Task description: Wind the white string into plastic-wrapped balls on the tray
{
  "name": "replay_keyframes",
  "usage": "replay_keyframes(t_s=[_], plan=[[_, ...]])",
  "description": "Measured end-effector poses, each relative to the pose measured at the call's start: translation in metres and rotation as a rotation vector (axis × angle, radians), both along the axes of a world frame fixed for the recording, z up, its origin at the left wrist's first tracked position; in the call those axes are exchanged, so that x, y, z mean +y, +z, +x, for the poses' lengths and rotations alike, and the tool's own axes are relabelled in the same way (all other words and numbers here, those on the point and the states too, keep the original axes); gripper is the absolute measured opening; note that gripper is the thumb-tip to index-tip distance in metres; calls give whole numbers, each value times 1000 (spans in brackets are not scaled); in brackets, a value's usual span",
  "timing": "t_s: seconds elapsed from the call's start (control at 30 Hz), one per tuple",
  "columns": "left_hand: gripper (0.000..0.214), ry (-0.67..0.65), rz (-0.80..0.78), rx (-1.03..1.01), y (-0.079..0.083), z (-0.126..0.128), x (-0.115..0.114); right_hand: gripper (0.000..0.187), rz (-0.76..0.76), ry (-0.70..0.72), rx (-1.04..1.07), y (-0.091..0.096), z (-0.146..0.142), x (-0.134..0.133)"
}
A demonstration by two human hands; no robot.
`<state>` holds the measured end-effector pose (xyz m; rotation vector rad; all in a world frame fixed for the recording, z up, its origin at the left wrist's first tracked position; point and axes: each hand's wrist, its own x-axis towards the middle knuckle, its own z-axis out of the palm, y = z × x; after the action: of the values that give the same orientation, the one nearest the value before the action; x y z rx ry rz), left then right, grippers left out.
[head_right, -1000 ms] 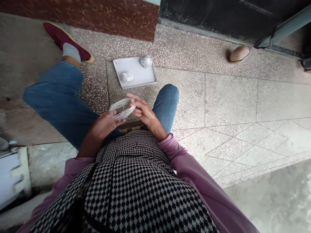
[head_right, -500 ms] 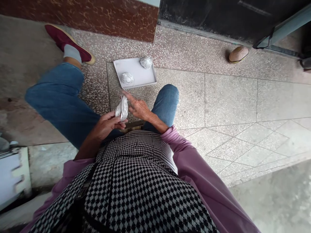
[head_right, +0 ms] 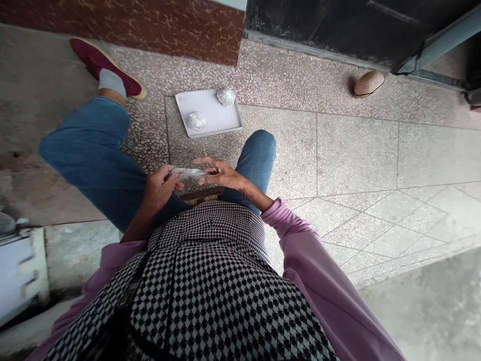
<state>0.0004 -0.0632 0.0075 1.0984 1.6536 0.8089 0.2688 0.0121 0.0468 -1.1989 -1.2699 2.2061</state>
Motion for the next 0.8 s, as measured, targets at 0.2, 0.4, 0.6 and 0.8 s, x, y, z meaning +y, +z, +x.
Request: replay_keyframes(t_s=[0.2, 0.4, 0.6, 0.8], plan=[[12, 77, 42, 13, 5, 10, 4, 46, -198, -247, 114, 3, -24, -8], [20, 192, 8, -150, -8, 27, 24, 38, -233, -460, 147, -1, -54, -15], [24, 235, 133, 79, -24, 43, 41, 49, -408, -533, 249, -5, -65, -19], [15, 211, 178, 34, -29, 44, 39, 40, -417, -564, 220, -7, -71, -24]])
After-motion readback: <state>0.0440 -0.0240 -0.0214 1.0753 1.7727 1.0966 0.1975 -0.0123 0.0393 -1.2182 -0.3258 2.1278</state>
